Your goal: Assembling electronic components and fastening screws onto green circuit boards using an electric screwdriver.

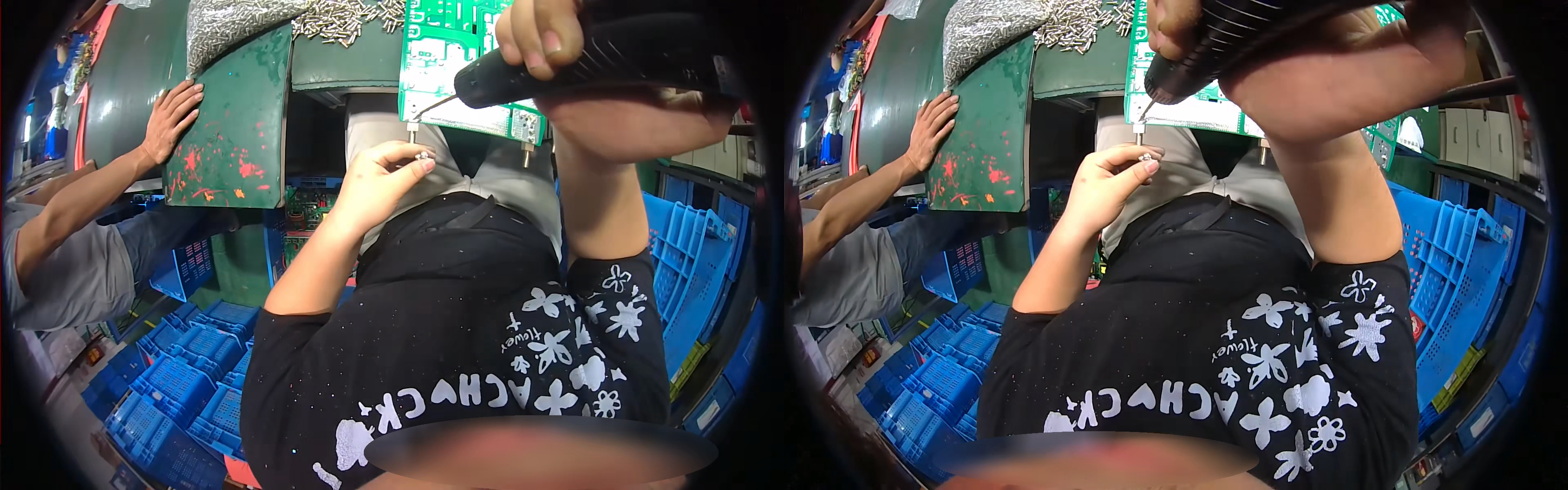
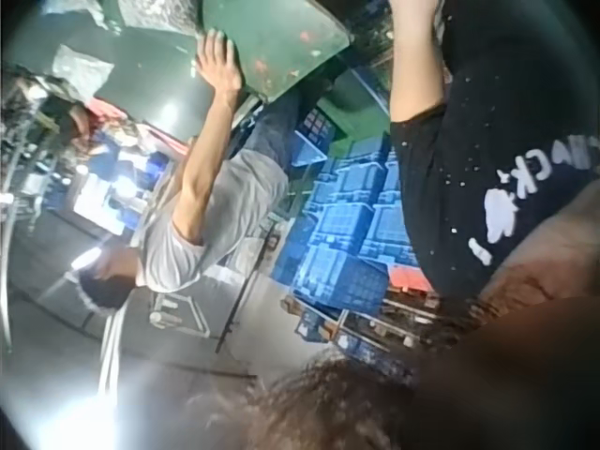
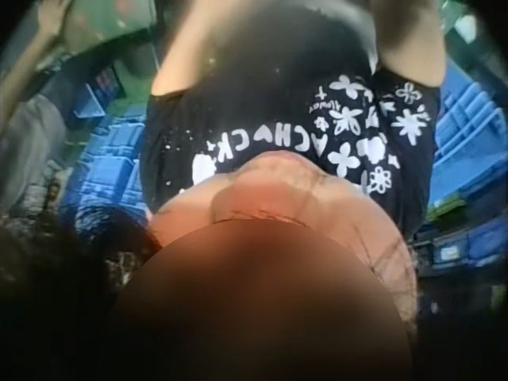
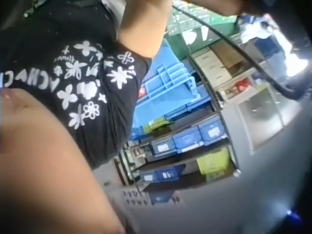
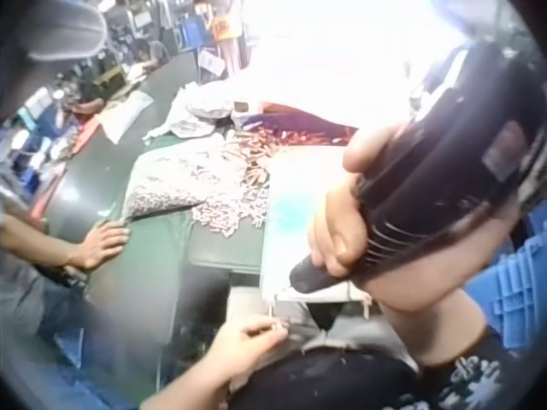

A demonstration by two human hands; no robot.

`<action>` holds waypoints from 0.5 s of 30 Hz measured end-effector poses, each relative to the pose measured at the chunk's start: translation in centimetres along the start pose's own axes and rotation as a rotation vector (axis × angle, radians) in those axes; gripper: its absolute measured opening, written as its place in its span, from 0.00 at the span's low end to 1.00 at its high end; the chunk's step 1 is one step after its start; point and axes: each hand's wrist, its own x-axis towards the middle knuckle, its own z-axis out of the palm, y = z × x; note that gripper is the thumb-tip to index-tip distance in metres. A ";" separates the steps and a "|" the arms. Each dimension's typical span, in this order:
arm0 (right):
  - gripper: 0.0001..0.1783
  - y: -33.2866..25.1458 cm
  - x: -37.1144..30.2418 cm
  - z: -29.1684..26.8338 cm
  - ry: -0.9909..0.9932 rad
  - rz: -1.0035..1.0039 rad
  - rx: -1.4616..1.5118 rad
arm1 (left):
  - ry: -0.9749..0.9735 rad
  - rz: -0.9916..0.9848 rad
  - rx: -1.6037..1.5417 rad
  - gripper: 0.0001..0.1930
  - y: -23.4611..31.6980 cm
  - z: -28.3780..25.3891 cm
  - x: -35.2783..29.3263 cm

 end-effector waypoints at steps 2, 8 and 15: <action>0.53 -0.3 0.3 1.3 0.020 0.033 0.170 | -0.031 0.011 -0.027 0.11 -0.3 0.1 0.1; 0.55 0.5 1.0 1.9 -0.044 0.022 0.224 | 0.008 -0.021 -0.116 0.11 -0.2 0.5 0.4; 0.55 0.6 1.9 4.5 -0.071 0.043 0.376 | 0.030 -0.009 -0.152 0.10 -0.2 0.7 0.3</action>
